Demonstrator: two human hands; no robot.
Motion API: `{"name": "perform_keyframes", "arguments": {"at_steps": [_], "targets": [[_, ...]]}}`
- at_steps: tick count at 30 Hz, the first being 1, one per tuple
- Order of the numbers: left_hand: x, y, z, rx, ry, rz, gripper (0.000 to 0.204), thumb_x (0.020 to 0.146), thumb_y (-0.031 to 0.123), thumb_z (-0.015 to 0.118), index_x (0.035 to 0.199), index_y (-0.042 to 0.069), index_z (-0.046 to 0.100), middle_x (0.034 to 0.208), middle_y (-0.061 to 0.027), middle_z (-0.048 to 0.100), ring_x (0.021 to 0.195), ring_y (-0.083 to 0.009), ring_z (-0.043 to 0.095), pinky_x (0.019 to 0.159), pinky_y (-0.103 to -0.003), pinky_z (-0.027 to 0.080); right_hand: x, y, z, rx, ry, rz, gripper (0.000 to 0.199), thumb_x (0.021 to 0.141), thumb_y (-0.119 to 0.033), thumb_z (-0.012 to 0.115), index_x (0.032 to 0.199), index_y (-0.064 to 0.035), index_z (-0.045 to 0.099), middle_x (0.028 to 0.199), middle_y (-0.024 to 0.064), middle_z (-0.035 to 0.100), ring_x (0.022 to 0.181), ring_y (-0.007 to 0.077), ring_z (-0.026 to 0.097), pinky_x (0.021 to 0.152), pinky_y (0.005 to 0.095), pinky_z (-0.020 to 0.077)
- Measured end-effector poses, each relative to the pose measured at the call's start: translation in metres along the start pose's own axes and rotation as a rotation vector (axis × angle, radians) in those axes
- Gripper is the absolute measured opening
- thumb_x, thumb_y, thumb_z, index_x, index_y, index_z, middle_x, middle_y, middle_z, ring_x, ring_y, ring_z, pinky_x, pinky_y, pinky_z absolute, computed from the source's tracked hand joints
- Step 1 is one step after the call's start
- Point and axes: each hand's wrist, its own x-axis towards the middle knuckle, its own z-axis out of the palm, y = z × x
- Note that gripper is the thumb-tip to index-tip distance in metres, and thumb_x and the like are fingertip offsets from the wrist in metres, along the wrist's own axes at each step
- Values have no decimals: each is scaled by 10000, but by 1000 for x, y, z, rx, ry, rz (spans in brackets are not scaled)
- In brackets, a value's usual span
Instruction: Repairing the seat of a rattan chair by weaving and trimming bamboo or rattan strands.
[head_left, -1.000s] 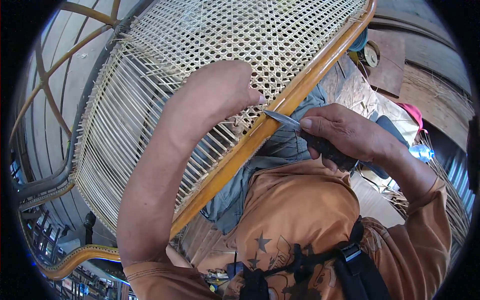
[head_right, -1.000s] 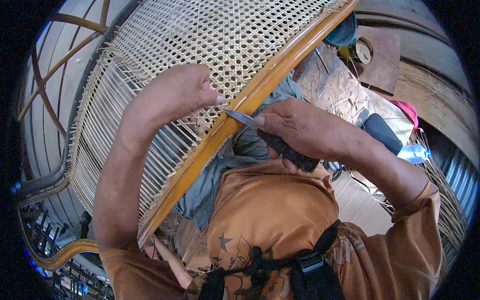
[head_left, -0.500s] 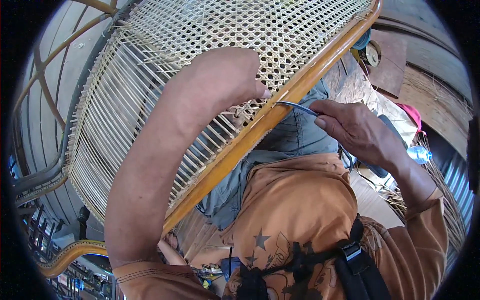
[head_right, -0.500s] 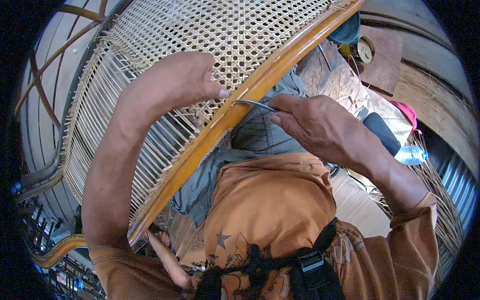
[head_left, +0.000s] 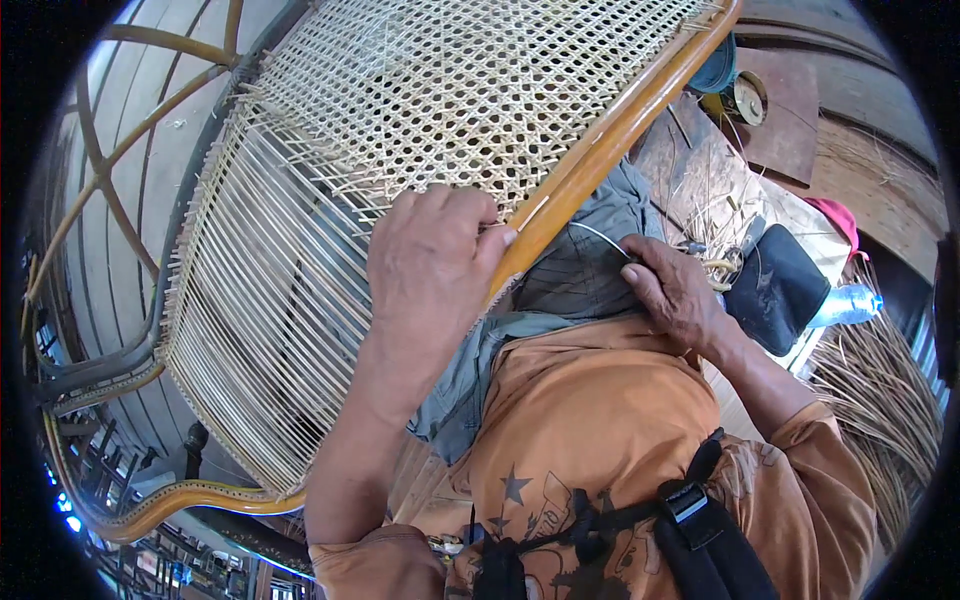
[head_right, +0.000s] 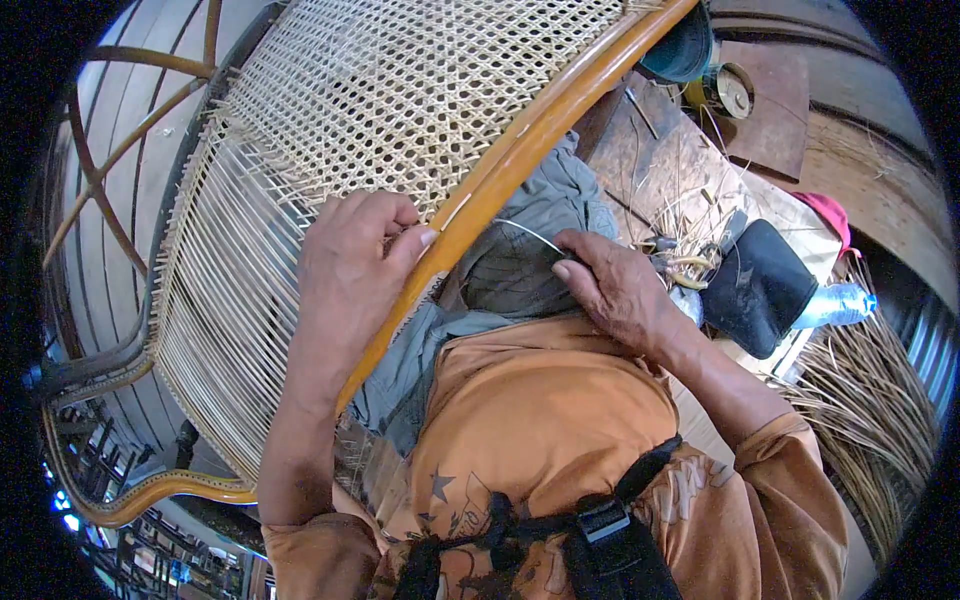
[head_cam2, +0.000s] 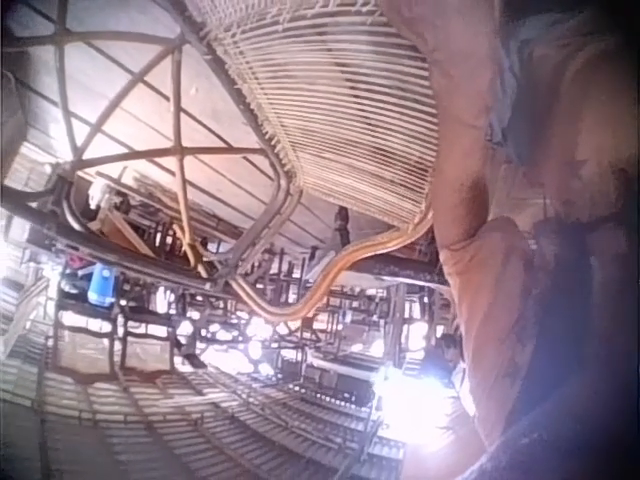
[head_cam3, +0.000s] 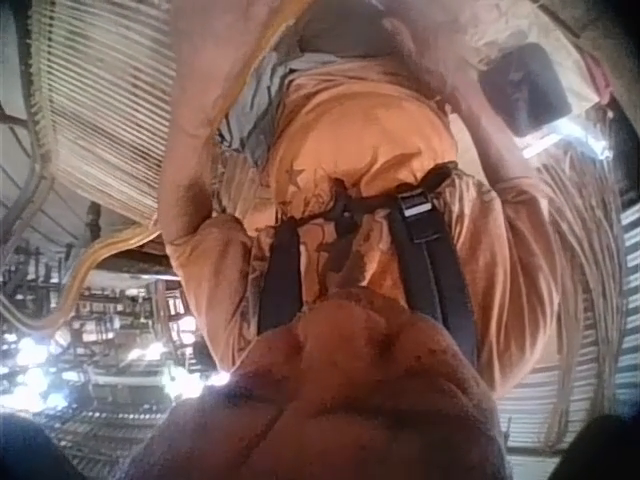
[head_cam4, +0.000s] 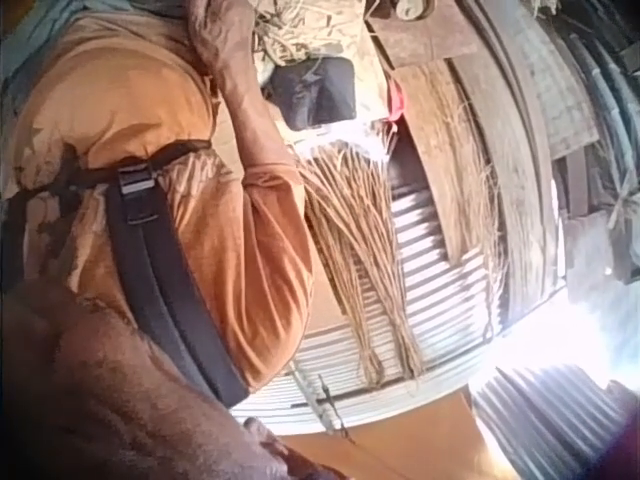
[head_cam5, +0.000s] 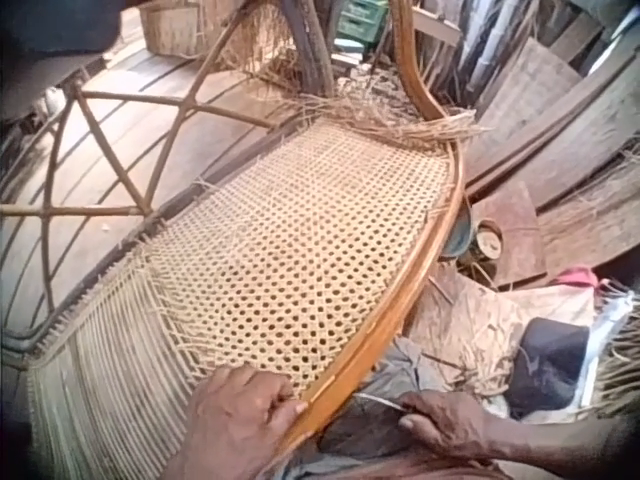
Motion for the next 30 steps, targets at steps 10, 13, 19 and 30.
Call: {"name": "perform_keyframes", "arguments": {"at_steps": [10, 13, 19, 30], "targets": [[-5, 1, 27, 103, 287, 154, 169, 715, 82, 658, 876, 100, 609, 839, -34, 568, 748, -232, 533, 687, -358, 428, 5, 13, 8, 52, 117, -98, 284, 926, -266, 451, 1106, -57, 523, 925, 203, 585, 867, 389, 583, 735, 427, 465], [-4, 0, 28, 151, 277, 170, 210, 696, 53, 649, 895, 105, 606, 846, -26, 567, 746, -225, 530, 685, -353, 426, 6, 15, 10, 57, 125, -99, 288, 928, -275, 442, 1101, -59, 523, 929, 204, 586, 866, 391, 584, 732, 434, 466], [-3, 5, 21, 144, 250, 191, 184, 706, -42, 609, 856, 63, 601, 844, -65, 593, 748, -253, 557, 667, -349, 453, 9, 16, 12, 60, 139, -119, 285, 928, -271, 435, 1108, -67, 518, 915, 205, 584, 859, 396, 582, 722, 440, 464], [-13, 6, 22, 224, 215, 222, 120, 739, 42, 599, 850, 74, 567, 812, -72, 538, 741, -242, 531, 661, -355, 456, 8, 13, 10, 72, 134, -102, 308, 923, -286, 454, 1125, -60, 511, 927, 205, 588, 865, 400, 584, 732, 440, 462]]}}
